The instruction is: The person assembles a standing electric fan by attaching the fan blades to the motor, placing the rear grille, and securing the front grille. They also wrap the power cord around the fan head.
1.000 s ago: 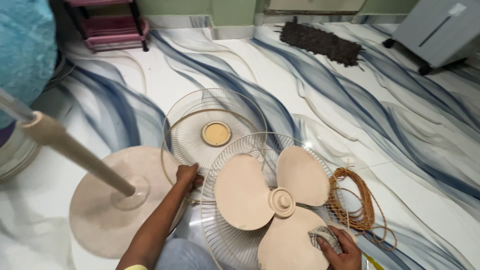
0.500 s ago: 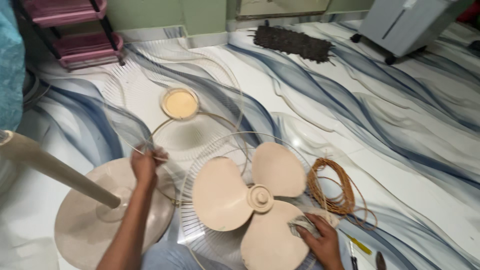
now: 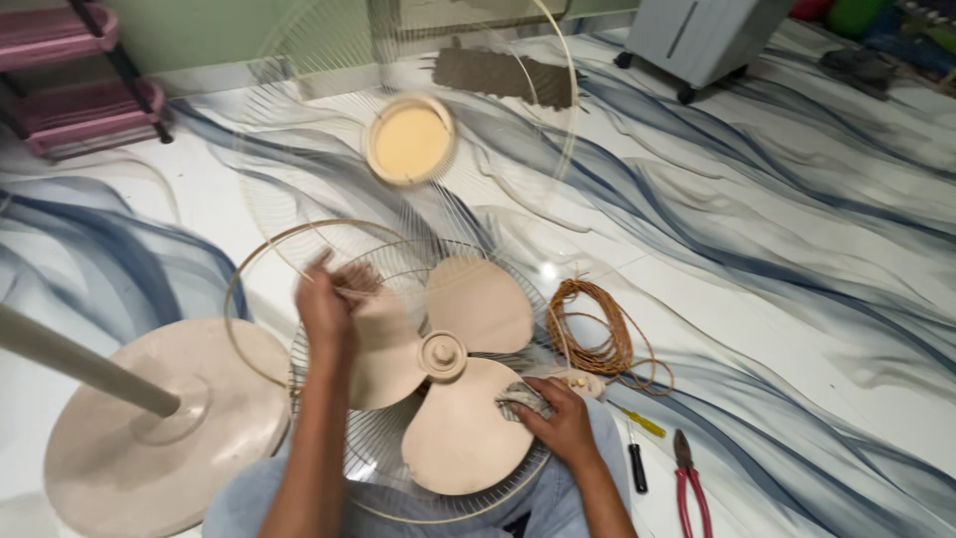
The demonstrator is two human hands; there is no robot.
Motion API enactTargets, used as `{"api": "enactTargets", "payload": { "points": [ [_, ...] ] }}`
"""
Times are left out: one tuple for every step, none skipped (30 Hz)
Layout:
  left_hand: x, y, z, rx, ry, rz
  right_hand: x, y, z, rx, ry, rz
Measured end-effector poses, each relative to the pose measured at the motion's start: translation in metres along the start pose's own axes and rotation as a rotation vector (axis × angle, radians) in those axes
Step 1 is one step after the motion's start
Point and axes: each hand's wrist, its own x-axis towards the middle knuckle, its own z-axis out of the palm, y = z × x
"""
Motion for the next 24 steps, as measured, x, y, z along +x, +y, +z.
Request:
{"api": "enactTargets", "payload": {
  "points": [
    [-0.020, -0.018, 0.003, 0.016, -0.025, -0.038, -0.002, 0.005, 0.001, -0.012, 0.000, -0.011],
    [-0.037, -0.031, 0.003, 0.032, -0.051, -0.076, -0.003, 0.013, 0.002, -0.024, 0.000, -0.021],
    [-0.051, -0.039, 0.000, 0.028, -0.060, -0.108, -0.006, 0.020, 0.003, 0.010, 0.031, -0.019],
    [-0.064, -0.046, -0.002, 0.025, -0.069, -0.140, -0.007, 0.028, 0.004, 0.043, 0.061, -0.018],
    [-0.071, -0.050, -0.004, 0.026, -0.075, -0.170, -0.008, 0.036, 0.007, 0.081, 0.090, -0.017],
    [-0.076, -0.053, -0.005, 0.053, -0.104, -0.191, -0.005, 0.045, 0.005, 0.287, 0.131, 0.072],
    [-0.081, -0.054, -0.008, 0.084, -0.129, -0.212, -0.003, 0.052, 0.000, 0.497, 0.169, 0.161],
    [-0.085, -0.055, -0.010, 0.114, -0.154, -0.233, -0.005, 0.056, -0.005, 0.707, 0.208, 0.250],
    [-0.087, -0.057, -0.009, 0.106, -0.177, -0.246, -0.007, 0.057, -0.010, 0.712, 0.190, 0.208],
    [-0.088, -0.059, -0.008, 0.097, -0.200, -0.260, -0.009, 0.055, -0.017, 0.717, 0.172, 0.167],
    [-0.090, -0.061, -0.005, 0.086, -0.228, -0.277, -0.011, 0.051, -0.026, 0.717, 0.158, 0.127],
    [-0.092, -0.062, -0.004, 0.050, -0.224, -0.295, -0.013, 0.045, -0.034, 0.734, 0.148, 0.188],
    [-0.093, -0.063, -0.002, 0.012, -0.225, -0.315, -0.016, 0.038, -0.042, 0.748, 0.145, 0.249],
    [-0.095, -0.065, 0.001, -0.026, -0.225, -0.336, -0.016, 0.030, -0.048, 0.763, 0.141, 0.310],
    [-0.096, -0.064, 0.002, -0.008, -0.233, -0.335, -0.015, 0.022, -0.052, 0.743, 0.169, 0.393],
    [-0.098, -0.063, 0.002, 0.009, -0.241, -0.334, -0.014, 0.015, -0.056, 0.722, 0.197, 0.477],
    [-0.099, -0.061, 0.000, 0.029, -0.247, -0.332, -0.014, 0.009, -0.056, 0.704, 0.223, 0.561],
    [-0.100, -0.060, -0.002, 0.046, -0.266, -0.341, -0.014, 0.004, -0.056, 0.729, 0.210, 0.565],
    [-0.100, -0.059, -0.002, 0.062, -0.286, -0.350, -0.013, 0.002, -0.056, 0.753, 0.197, 0.567],
    [-0.101, -0.059, -0.002, 0.078, -0.306, -0.358, -0.013, 0.002, -0.057, 0.778, 0.185, 0.568],
    [-0.103, -0.060, -0.002, 0.164, -0.344, -0.320, -0.018, 0.002, -0.059, 0.788, 0.231, 0.585],
    [-0.105, -0.060, -0.002, 0.249, -0.384, -0.281, -0.021, 0.005, -0.062, 0.798, 0.278, 0.602],
    [-0.106, -0.062, 0.000, 0.332, -0.429, -0.242, -0.026, 0.009, -0.066, 0.806, 0.330, 0.618],
    [-0.106, -0.064, 0.001, 0.389, -0.433, -0.241, -0.033, 0.014, -0.071, 0.808, 0.357, 0.654]
  ]
}}
